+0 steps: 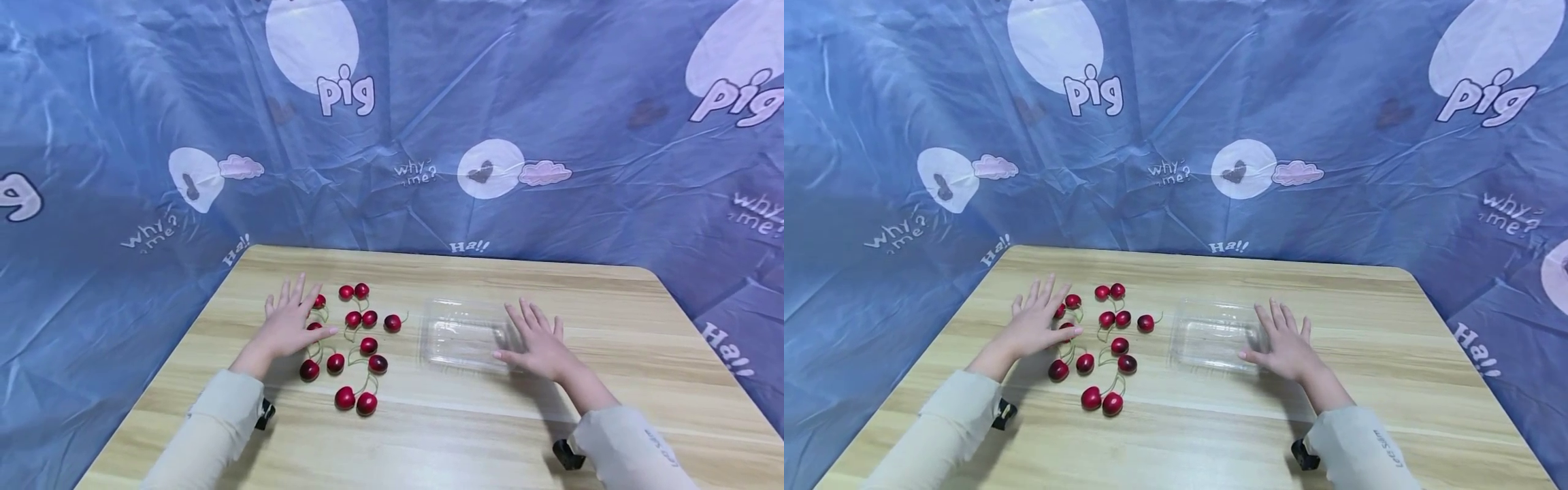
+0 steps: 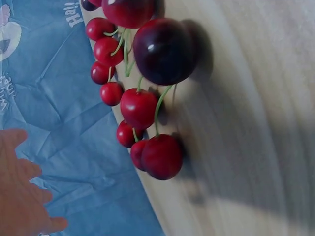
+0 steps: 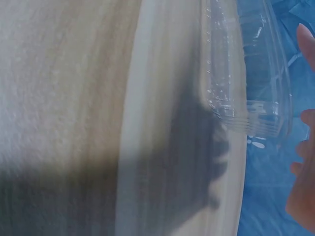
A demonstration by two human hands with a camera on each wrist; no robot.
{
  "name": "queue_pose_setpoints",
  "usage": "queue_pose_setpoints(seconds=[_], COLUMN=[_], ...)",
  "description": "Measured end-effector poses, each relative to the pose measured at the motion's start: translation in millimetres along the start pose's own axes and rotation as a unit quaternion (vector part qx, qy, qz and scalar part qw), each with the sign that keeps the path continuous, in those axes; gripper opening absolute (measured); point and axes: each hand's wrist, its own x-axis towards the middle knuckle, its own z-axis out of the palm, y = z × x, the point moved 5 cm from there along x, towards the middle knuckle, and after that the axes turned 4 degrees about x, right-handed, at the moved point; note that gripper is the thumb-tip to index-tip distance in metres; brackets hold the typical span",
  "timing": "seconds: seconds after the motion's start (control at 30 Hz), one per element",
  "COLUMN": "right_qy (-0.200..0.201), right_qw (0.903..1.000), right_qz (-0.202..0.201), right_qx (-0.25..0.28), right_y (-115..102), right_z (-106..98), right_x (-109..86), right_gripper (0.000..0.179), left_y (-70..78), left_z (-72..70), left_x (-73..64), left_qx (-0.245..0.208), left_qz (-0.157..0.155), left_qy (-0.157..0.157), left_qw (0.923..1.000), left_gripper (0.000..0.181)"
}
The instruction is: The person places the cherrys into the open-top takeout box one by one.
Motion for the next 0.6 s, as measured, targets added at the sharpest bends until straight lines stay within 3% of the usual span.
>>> queue_pose_setpoints(seconds=[0.47,0.6], right_qy=[0.000,0.004], right_qw=[1.0000,0.9999], right_qz=[-0.009,-0.011], right_qx=[0.003,0.005], right_y=[-4.0,-5.0], right_z=[13.4,15.6], right_x=[2.7,3.2], right_gripper=[0.089,0.089], left_y=[3.2,4.3], left_z=[21.6,28.2], left_x=[-3.1,-3.4], left_qx=[-0.032,-0.059], left_qz=[0.005,0.007], left_qy=[-0.025,-0.033], left_qw=[0.9991,0.9977], left_gripper=[0.089,0.087])
